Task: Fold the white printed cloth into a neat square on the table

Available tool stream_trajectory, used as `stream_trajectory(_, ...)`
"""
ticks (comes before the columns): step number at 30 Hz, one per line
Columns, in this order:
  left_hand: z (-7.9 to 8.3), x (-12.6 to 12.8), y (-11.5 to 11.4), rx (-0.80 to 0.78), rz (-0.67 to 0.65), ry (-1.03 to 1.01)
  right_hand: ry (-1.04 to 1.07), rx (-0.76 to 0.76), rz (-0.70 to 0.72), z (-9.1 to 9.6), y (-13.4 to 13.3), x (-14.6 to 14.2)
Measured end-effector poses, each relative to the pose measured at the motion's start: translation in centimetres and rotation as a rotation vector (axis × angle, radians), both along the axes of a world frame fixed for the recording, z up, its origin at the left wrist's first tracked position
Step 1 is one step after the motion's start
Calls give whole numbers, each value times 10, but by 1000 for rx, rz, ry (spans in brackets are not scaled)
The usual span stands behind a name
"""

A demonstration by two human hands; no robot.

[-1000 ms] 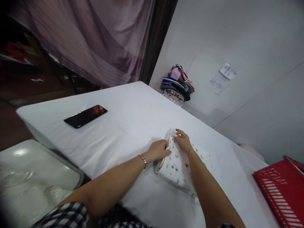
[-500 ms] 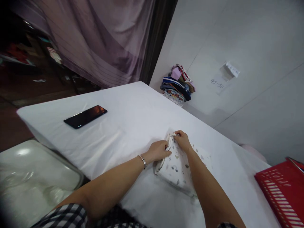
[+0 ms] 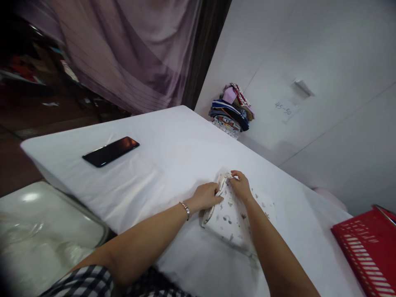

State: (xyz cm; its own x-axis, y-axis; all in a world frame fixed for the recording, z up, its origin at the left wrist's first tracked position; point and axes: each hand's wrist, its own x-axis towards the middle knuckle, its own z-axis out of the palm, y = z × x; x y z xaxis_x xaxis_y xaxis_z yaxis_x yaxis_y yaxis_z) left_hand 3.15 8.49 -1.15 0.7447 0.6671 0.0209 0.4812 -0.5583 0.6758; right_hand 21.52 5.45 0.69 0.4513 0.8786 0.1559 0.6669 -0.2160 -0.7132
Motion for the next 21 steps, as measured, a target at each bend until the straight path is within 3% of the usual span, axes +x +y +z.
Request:
stream_trajectory(15,-2,1,1,-7,-11,-5,8,-111,74,2,12,8)
stream_trajectory(21,-4,1,2,7,-22,-22,72,-91,170,11,18,9)
